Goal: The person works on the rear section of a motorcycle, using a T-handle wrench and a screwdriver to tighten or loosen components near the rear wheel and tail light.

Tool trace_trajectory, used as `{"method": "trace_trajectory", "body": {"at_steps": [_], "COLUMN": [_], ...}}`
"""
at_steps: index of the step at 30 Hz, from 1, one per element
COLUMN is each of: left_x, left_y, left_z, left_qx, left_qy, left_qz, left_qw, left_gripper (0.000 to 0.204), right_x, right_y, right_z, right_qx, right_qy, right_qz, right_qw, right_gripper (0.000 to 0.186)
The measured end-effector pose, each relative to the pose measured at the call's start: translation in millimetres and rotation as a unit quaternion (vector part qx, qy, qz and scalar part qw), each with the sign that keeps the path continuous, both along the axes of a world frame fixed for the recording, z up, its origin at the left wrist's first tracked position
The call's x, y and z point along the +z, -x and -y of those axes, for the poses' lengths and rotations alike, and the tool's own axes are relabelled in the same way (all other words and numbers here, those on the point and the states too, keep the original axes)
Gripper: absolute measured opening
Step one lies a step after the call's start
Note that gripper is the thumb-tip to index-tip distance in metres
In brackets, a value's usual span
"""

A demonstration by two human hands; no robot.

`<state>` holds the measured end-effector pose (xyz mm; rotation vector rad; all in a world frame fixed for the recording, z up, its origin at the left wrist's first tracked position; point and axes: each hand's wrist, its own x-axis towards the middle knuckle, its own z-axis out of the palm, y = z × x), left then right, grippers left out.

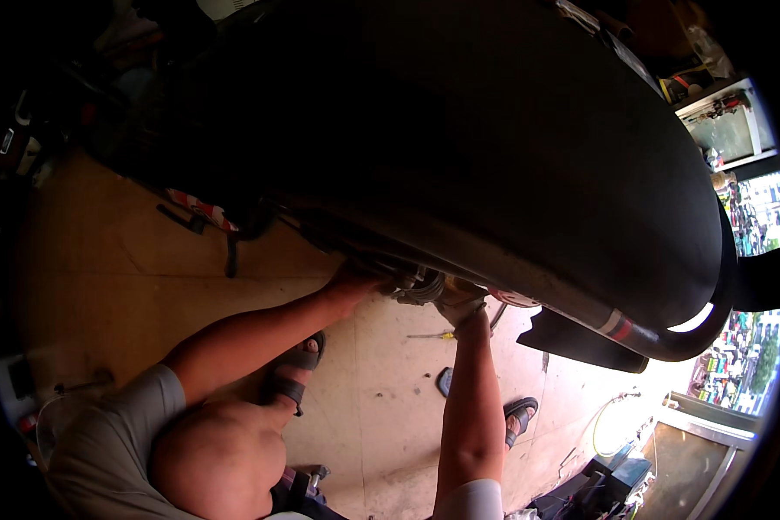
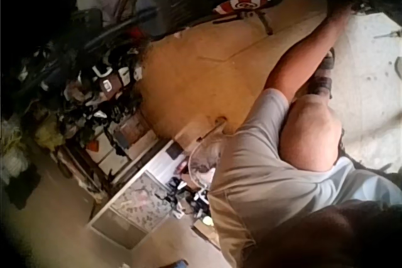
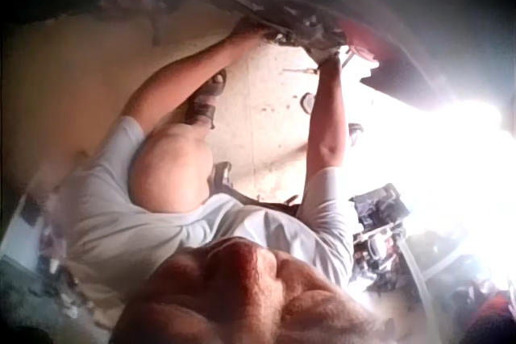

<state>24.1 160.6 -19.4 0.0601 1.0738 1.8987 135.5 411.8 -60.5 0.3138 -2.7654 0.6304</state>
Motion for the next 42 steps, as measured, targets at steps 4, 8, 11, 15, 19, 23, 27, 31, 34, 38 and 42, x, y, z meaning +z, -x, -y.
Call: {"method": "trace_trajectory", "body": {"at_steps": [4, 8, 11, 15, 19, 23, 27, 31, 34, 38, 42], "left_x": [8.5, 24.1, -0.3, -31.2, -45.4, -55.4, -21.4, -12.4, -20.2, -11.0, -18.6], "left_y": [9.4, 7.8, 3.6, 4.6, -1.8, 7.8, -2.4, -1.0, -0.2, -2.9, -11.4], "left_z": [-4.4, -18.2, -20.5, -19.2, -24.2, -1.2, -28.3, -12.8, -2.4, 17.9, 42.4], "left_qx": [-0.035, -0.086, -0.1, -0.079, -0.065, -0.033, -0.083, -0.066, -0.064, -0.076, -0.072], "left_qy": [0.017, 0.012, 0.025, 0.006, 0.0, 0.039, 0.067, 0.088, 0.111, 0.142, 0.148], "left_qz": [-0.075, -0.059, -0.051, -0.042, -0.019, -0.019, -0.029, -0.011, -0.076, -0.043, 0.005], "left_qw": [0.996, 0.995, 0.993, 0.996, 0.998, 0.999, 0.994, 0.994, 0.989, 0.986, 0.986], "left_gripper": [0.055, 0.055, 0.058, 0.058, 0.056, 0.054, 0.048, 0.054, 0.056, 0.048, 0.043], "right_x": [9.2, 0.9, 2.3, 0.6, -17.3, -9.8, -27.4, -54.6, -54.3, -54.7, -75.9], "right_y": [-5.0, -18.0, -23.5, -45.9, -105.2, -87.0, -98.4, -68.5, -64.9, -65.8, -75.5], "right_z": [-1.5, 3.1, 19.6, 39.8, 26.8, 5.2, -74.7, -94.9, -92.0, -116.3, -121.9], "right_qx": [-0.006, -0.029, -0.136, -0.402, -0.543, -0.616, -0.566, -0.64, -0.654, -0.655, -0.598], "right_qy": [-0.003, 0.097, 0.396, 0.709, 0.512, 0.334, 0.319, 0.197, 0.337, 0.2, 0.017], "right_qz": [0.07, 0.115, 0.159, 0.19, 0.097, 0.088, 0.099, 0.145, 0.059, 0.212, 0.333], "right_qw": [0.998, 0.988, 0.894, 0.547, 0.658, 0.708, 0.754, 0.729, 0.675, 0.697, 0.729], "right_gripper": [0.053, 0.048, 0.041, 0.037, 0.033, 0.035, 0.033, 0.072, 0.075, 0.073, 0.059]}}
